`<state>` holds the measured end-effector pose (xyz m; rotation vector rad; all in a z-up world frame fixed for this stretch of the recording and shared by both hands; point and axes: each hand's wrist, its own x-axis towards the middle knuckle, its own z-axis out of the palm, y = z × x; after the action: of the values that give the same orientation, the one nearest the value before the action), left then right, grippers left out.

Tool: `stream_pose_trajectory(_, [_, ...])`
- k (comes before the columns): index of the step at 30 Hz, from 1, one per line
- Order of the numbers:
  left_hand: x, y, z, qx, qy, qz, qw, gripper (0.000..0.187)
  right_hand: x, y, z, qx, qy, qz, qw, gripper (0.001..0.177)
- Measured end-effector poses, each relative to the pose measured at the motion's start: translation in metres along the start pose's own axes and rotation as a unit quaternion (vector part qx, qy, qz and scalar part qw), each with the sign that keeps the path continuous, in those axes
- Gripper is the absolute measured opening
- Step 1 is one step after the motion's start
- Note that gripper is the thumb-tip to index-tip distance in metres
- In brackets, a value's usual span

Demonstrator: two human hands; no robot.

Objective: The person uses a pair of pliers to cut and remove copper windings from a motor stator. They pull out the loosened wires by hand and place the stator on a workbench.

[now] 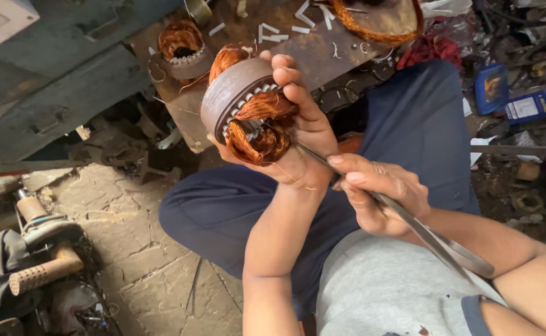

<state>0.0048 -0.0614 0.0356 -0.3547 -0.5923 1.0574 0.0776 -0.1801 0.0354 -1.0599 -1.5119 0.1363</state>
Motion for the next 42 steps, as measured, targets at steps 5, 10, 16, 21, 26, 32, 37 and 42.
stream_pose_trajectory(5, [-0.004, 0.0, 0.0, 0.039, -0.009, 0.02, 0.999, 0.092, -0.01, 0.0, -0.001, 0.063, -0.001, 0.078, 0.995, 0.017])
stream_pose_trajectory(10, [-0.002, 0.0, -0.004, 0.028, -0.031, 0.027, 0.999, 0.091, -0.004, 0.012, 0.007, 0.012, 0.02, 0.017, 1.0, 0.017])
stream_pose_trajectory(16, [-0.005, 0.009, -0.002, -0.009, 0.005, -0.003, 1.0, 0.073, 0.002, -0.005, -0.007, 0.056, -0.014, 0.066, 0.996, 0.016])
stream_pose_trajectory(21, [-0.006, 0.003, -0.002, 0.007, -0.011, -0.016, 1.0, 0.086, 0.009, -0.016, -0.017, 0.002, -0.046, 0.094, 0.995, 0.017])
stream_pose_trajectory(26, [-0.003, -0.005, -0.002, 0.001, -0.027, -0.023, 0.999, 0.092, 0.006, -0.008, -0.006, 0.031, -0.004, 0.08, 0.996, 0.017])
stream_pose_trajectory(32, [-0.009, -0.008, -0.006, 0.012, -0.003, -0.036, 0.999, 0.09, 0.002, 0.003, -0.002, -0.002, 0.008, 0.061, 0.998, 0.018])
stream_pose_trajectory(37, [-0.001, 0.005, -0.004, 0.049, -0.009, -0.016, 0.999, 0.09, -0.031, 0.011, -0.057, 0.086, -0.045, 0.063, 0.993, 0.018])
stream_pose_trajectory(42, [0.024, 0.018, 0.009, 0.219, -0.023, 0.062, 0.974, 0.097, -0.111, 0.052, -0.166, 0.159, -0.059, 0.319, 0.932, 0.013])
